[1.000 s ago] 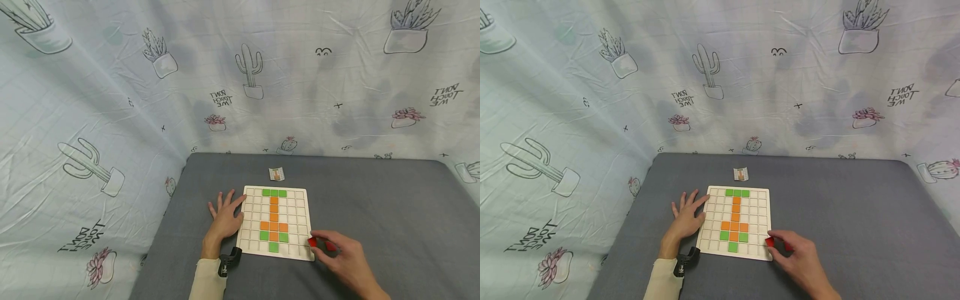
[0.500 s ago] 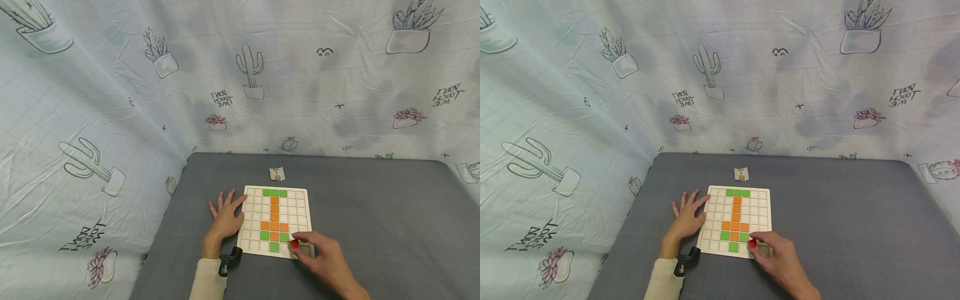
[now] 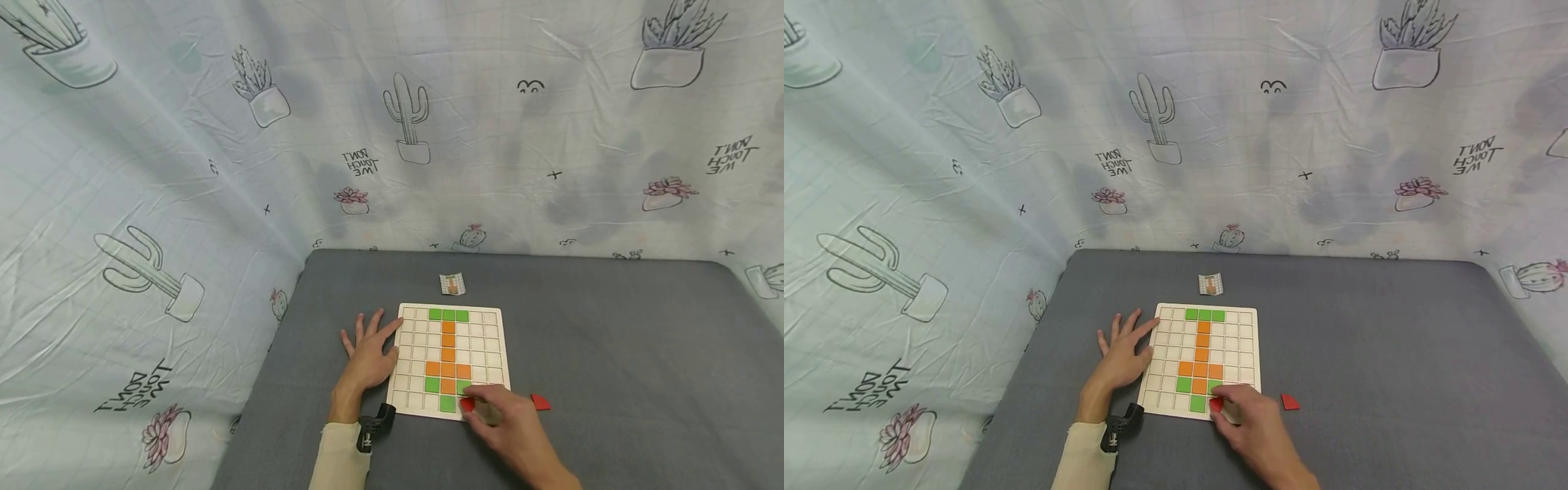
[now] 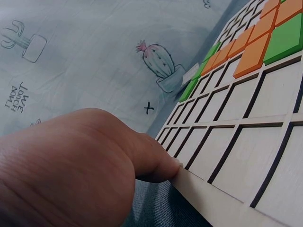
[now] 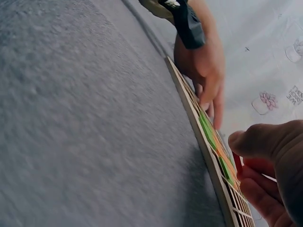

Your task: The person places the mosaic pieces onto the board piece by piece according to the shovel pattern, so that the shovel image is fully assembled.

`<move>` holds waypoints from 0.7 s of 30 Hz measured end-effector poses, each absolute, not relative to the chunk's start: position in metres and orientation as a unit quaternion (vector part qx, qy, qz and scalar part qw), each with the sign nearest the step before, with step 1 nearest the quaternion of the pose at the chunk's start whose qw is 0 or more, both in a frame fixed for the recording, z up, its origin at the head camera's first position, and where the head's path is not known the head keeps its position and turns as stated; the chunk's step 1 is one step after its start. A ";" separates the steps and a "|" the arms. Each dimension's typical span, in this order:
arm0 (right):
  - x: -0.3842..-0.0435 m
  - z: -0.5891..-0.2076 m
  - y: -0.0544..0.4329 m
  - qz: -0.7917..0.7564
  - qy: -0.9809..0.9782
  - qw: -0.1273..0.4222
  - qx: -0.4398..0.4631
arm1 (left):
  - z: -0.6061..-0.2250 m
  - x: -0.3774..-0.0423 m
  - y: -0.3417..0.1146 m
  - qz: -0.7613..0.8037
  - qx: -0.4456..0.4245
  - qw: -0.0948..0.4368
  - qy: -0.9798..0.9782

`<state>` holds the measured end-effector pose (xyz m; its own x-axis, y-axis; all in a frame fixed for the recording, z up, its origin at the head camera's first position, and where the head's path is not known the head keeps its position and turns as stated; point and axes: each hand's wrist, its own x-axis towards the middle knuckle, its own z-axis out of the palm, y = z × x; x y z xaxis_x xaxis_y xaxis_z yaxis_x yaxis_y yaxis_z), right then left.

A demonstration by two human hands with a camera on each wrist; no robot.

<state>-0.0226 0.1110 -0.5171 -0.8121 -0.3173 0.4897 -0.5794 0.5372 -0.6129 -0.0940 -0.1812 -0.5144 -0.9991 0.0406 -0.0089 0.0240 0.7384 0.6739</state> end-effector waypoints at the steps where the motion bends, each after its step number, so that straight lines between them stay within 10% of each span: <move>1: -0.023 -0.519 0.110 0.402 -0.859 0.172 0.267 | -0.514 -0.094 -0.181 0.361 0.017 0.011 0.932; 21: -0.012 -0.522 0.093 0.299 -0.907 0.196 0.224 | -0.516 -0.095 -0.181 0.364 0.017 0.013 0.931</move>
